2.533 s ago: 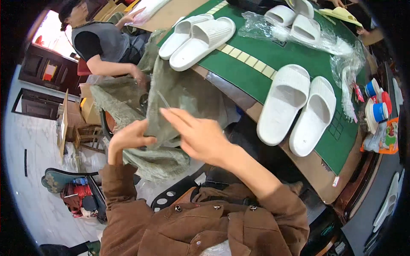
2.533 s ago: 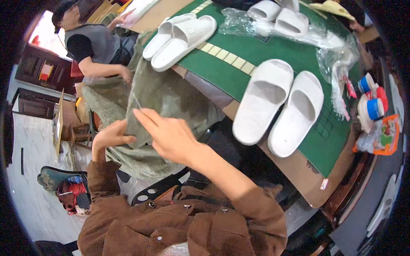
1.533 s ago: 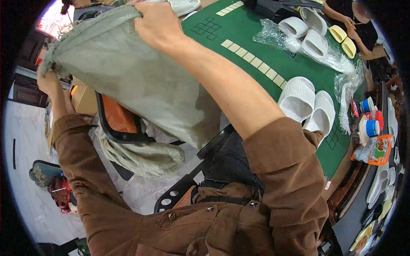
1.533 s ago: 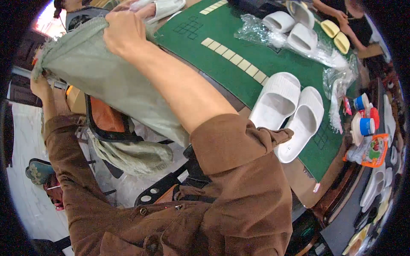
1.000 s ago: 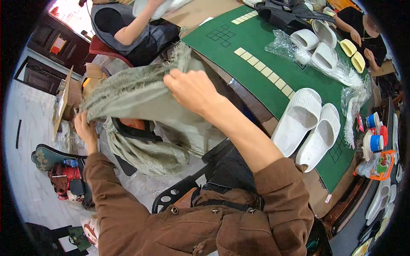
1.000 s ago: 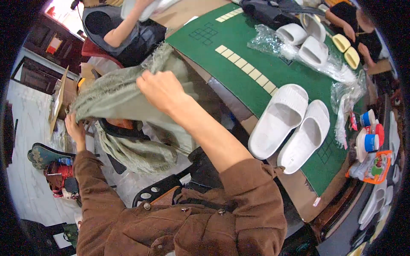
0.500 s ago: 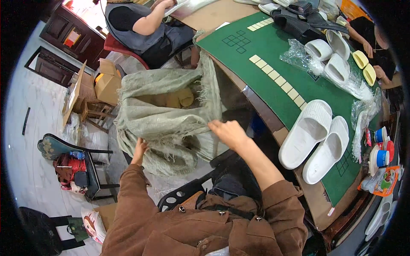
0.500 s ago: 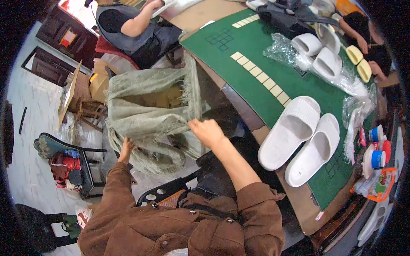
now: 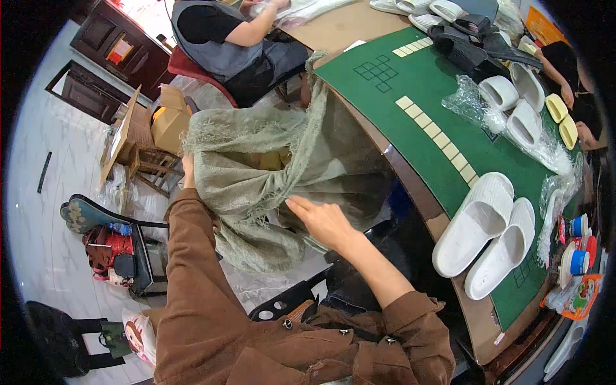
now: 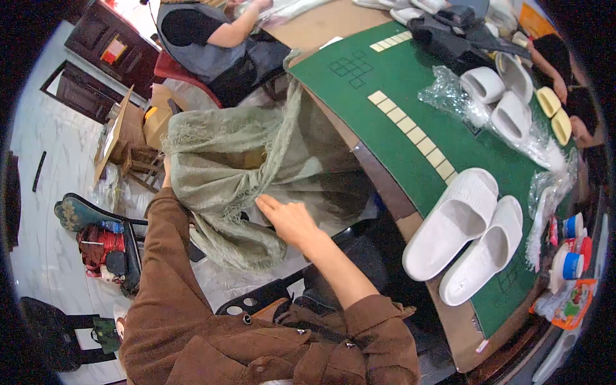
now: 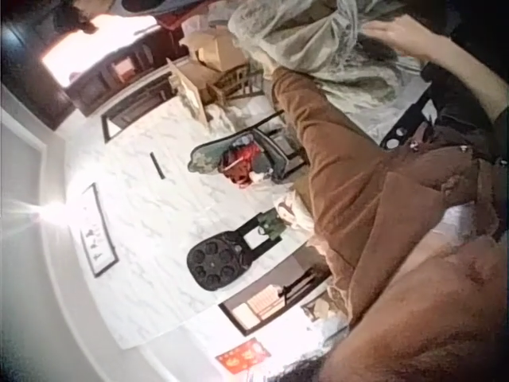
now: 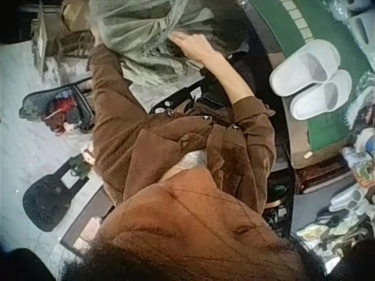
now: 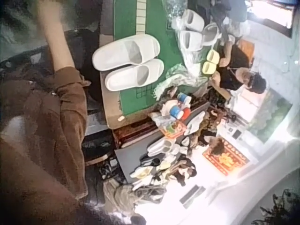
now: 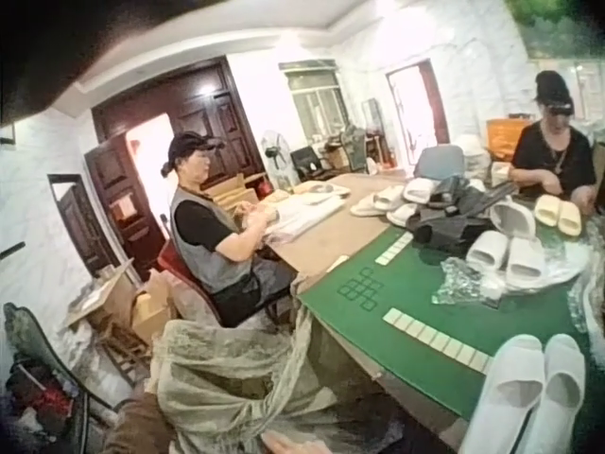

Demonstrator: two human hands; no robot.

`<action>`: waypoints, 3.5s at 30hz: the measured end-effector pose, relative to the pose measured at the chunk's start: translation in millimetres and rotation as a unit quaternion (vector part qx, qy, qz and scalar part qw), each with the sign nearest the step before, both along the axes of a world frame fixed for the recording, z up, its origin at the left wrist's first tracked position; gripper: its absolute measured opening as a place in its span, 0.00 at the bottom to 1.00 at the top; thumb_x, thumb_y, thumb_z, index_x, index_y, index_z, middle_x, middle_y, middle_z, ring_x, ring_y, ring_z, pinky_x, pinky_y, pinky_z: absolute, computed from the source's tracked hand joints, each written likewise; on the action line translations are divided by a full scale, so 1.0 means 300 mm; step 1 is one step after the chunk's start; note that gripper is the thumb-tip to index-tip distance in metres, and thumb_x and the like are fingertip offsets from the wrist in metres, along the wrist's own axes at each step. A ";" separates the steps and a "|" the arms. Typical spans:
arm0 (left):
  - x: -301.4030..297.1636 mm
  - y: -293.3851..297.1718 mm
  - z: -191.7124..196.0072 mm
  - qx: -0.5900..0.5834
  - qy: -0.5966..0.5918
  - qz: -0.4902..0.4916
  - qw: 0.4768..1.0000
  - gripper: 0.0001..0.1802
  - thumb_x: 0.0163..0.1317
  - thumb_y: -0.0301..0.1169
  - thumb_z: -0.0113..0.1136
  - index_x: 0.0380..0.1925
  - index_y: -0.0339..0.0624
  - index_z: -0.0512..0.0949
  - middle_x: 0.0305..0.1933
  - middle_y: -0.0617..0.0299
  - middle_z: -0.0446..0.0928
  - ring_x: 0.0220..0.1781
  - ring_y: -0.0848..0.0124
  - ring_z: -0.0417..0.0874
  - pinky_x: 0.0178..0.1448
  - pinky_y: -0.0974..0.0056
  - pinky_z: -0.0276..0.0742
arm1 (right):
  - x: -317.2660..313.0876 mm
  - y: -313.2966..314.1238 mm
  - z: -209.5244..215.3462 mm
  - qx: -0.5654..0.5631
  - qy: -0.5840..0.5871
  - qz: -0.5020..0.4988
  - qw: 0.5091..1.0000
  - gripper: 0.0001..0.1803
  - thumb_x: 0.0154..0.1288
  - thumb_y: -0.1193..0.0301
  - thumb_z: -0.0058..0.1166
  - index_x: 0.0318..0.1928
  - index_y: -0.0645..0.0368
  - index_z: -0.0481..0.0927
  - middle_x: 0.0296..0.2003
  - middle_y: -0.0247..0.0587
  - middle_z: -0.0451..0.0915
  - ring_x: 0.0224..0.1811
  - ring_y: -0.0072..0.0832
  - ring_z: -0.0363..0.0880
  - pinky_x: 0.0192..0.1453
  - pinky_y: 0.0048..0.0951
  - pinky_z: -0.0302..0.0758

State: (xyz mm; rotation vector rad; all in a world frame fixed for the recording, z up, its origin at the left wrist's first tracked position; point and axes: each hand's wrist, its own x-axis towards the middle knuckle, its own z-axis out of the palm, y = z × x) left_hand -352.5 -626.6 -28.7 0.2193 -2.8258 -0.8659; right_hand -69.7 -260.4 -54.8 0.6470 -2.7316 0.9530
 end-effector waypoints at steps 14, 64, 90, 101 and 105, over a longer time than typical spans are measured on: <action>0.244 0.469 0.394 -0.390 0.168 -0.467 0.776 0.10 0.53 0.31 0.61 0.36 0.44 0.83 0.58 0.61 0.71 0.66 0.58 0.63 0.71 0.44 0.50 | -0.003 -0.002 -0.026 -0.006 -0.017 0.016 1.000 0.26 0.55 0.80 0.47 0.57 0.57 0.71 0.58 0.39 0.72 0.32 0.44 0.83 0.34 0.42 0.79; -0.439 0.249 -0.143 0.462 -0.111 -0.206 0.855 0.27 0.66 0.50 0.46 0.55 0.41 0.73 0.56 0.59 0.73 0.56 0.63 0.72 0.60 0.61 0.67 | -0.082 -0.010 -0.093 0.022 -0.051 0.015 0.998 0.09 0.55 0.78 0.48 0.39 0.60 0.70 0.37 0.44 0.71 0.28 0.42 0.81 0.27 0.41 0.77; 0.218 0.277 0.286 0.272 -0.068 -0.132 0.951 0.40 0.68 0.51 0.47 0.72 0.45 0.46 0.75 0.56 0.48 0.74 0.62 0.53 0.72 0.61 0.53 | 0.082 0.155 0.193 -0.266 -0.004 -0.110 0.958 0.25 0.61 0.79 0.43 0.60 0.58 0.69 0.54 0.49 0.74 0.49 0.50 0.77 0.52 0.42 0.75; 0.317 0.826 0.254 0.028 -0.019 -0.431 0.902 0.25 0.61 0.37 0.58 0.57 0.37 0.72 0.55 0.49 0.76 0.55 0.63 0.79 0.56 0.63 0.74 | 0.356 0.391 0.487 -0.593 -0.015 -0.164 0.788 0.19 0.68 0.81 0.34 0.56 0.63 0.73 0.46 0.41 0.80 0.22 0.11 0.62 0.27 0.15 0.68; 0.111 0.961 -0.044 0.065 -0.033 -0.350 0.934 0.35 0.61 0.42 0.57 0.64 0.35 0.62 0.62 0.43 0.68 0.65 0.56 0.69 0.66 0.58 0.64 | 0.437 0.437 0.490 -0.596 0.007 -0.203 0.777 0.16 0.69 0.79 0.35 0.52 0.64 0.74 0.43 0.42 0.80 0.22 0.12 0.61 0.25 0.15 0.67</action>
